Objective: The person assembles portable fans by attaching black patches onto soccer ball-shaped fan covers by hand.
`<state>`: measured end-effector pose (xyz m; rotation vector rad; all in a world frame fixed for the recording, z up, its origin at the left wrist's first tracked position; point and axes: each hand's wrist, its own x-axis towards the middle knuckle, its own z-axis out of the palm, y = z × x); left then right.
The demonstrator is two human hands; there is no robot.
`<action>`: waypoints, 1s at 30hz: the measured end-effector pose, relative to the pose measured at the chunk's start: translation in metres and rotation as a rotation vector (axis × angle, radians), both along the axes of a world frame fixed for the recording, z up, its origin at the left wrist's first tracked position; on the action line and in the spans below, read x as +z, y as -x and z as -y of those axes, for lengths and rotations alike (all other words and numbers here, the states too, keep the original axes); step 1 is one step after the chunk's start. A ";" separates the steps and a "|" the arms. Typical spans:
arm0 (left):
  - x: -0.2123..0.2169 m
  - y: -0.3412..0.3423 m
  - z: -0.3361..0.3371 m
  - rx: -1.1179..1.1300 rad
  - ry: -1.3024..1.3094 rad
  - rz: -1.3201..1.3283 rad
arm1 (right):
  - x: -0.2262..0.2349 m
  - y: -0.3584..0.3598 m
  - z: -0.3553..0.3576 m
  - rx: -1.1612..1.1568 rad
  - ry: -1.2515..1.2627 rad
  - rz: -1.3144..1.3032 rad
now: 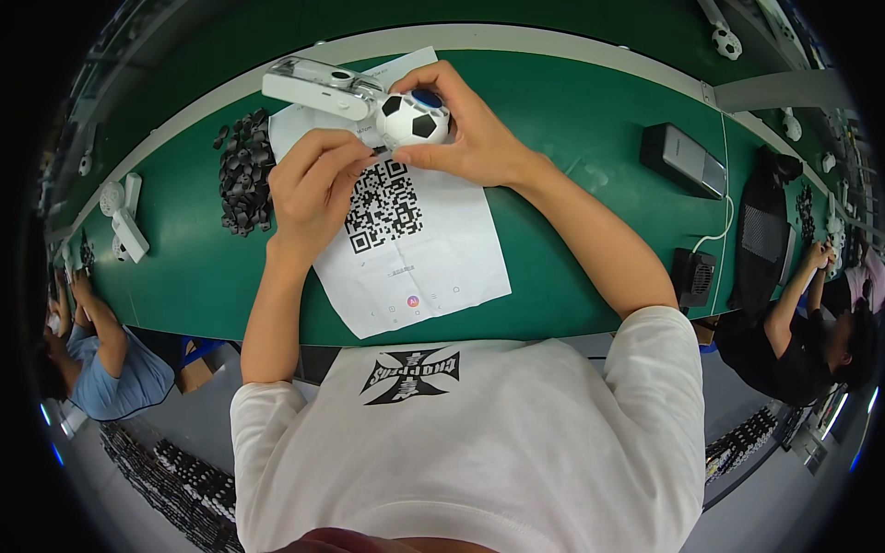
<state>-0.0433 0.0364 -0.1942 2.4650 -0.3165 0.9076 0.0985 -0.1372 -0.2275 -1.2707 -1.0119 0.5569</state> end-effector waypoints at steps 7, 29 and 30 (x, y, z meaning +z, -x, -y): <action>0.009 0.001 0.005 0.003 -0.019 -0.022 | 0.002 0.000 0.003 0.005 -0.026 0.084; 0.000 0.006 0.027 -0.137 1.328 -0.455 | -0.004 0.021 -0.007 -0.131 -0.316 0.128; -0.001 0.005 0.027 -0.167 1.371 -0.457 | -0.004 0.021 -0.007 -0.131 -0.313 0.121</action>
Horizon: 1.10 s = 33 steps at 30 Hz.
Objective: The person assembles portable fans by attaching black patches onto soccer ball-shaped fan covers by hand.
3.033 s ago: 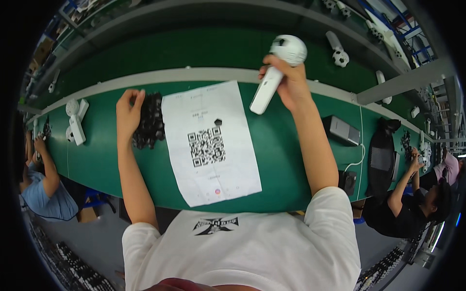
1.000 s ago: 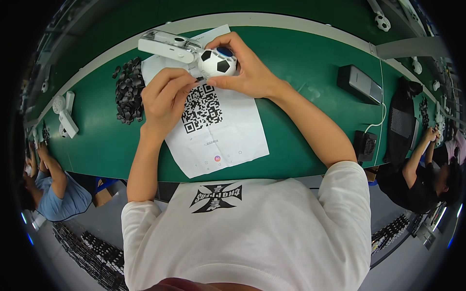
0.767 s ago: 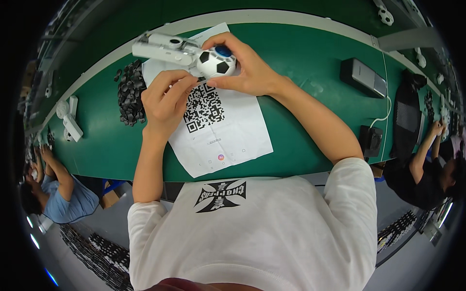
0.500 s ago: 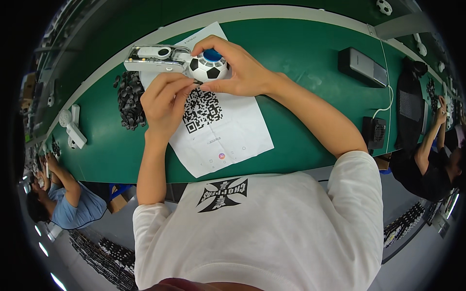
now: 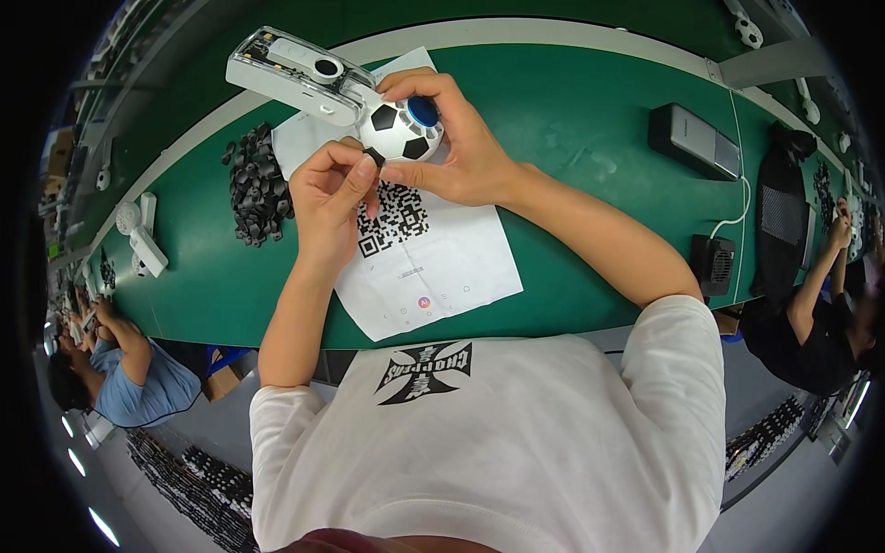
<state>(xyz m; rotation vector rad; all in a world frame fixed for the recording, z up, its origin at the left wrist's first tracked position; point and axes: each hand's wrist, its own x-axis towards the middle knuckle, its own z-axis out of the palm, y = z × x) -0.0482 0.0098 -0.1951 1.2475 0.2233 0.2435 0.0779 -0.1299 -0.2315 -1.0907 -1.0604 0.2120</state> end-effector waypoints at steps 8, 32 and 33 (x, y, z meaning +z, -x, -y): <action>-0.002 -0.006 0.012 0.079 0.036 0.019 | 0.001 0.001 0.001 -0.029 -0.012 0.008; -0.020 -0.025 -0.033 -0.055 -1.253 0.435 | 0.011 -0.012 0.002 0.196 0.000 -0.946; -0.022 -0.026 -0.034 -0.058 -1.256 0.433 | 0.012 -0.011 0.002 0.198 -0.003 -0.948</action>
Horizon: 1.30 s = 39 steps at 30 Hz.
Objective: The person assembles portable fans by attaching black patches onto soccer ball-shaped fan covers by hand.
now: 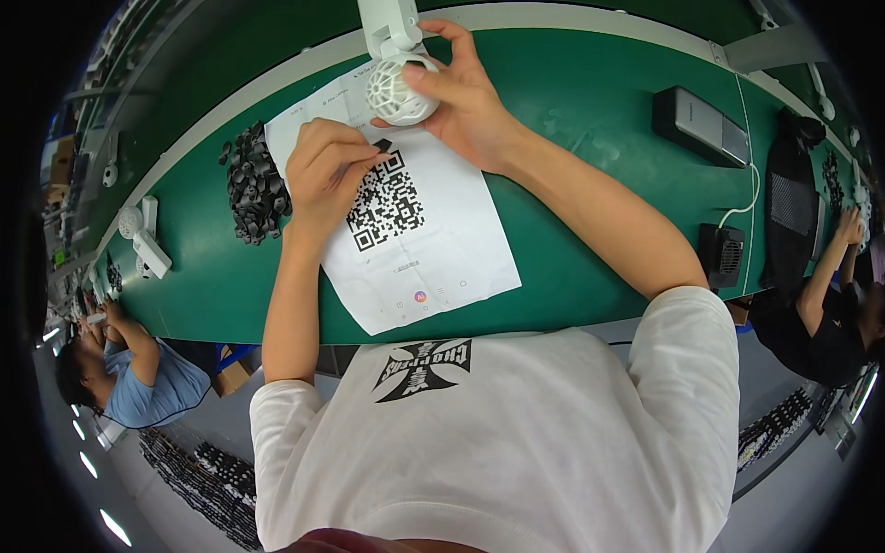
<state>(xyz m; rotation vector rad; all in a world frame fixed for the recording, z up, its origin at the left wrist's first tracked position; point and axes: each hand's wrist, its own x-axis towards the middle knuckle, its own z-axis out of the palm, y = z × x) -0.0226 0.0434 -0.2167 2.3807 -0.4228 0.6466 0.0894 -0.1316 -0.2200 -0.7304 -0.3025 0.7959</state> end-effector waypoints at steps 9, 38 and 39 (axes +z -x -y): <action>0.011 0.005 0.010 0.031 0.203 0.227 | -0.014 0.004 0.001 -0.078 0.040 0.670; 0.021 0.009 -0.015 0.224 0.675 -0.159 | -0.002 0.014 -0.001 0.051 0.176 0.714; 0.020 0.008 -0.032 0.288 0.690 -0.112 | -0.002 0.013 0.000 0.040 0.178 0.658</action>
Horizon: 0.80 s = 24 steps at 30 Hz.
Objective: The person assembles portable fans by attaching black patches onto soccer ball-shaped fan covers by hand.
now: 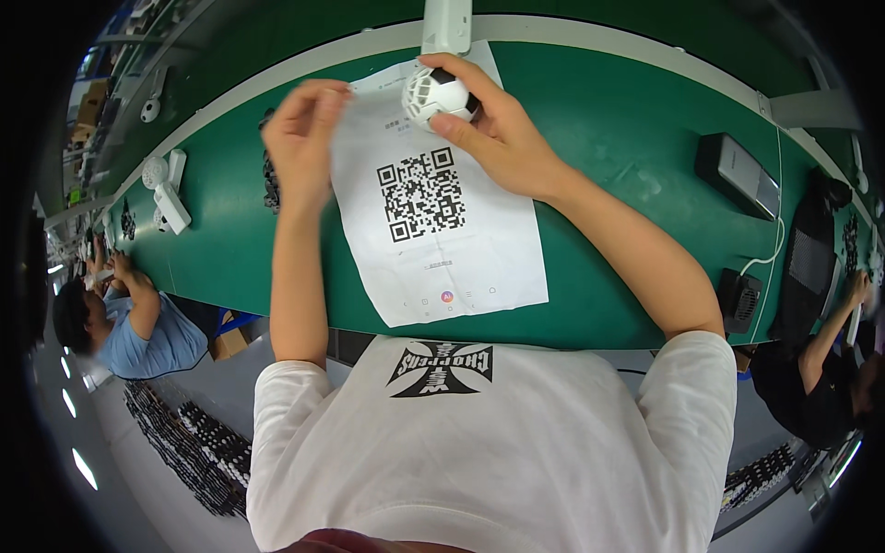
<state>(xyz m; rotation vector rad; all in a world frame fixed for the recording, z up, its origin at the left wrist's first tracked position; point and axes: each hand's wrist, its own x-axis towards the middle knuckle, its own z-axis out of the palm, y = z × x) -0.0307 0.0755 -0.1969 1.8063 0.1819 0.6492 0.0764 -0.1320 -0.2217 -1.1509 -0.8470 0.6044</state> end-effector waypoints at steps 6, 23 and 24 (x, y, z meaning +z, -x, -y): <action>-0.005 0.022 -0.081 0.455 -0.679 -0.275 | -0.001 -0.002 -0.005 -0.049 0.026 -0.005; -0.002 0.020 -0.076 0.483 -0.554 -0.430 | -0.001 -0.002 -0.002 -0.117 -0.005 0.010; 0.000 0.019 -0.070 0.478 -0.553 -0.429 | -0.002 -0.003 0.000 -0.122 -0.004 0.009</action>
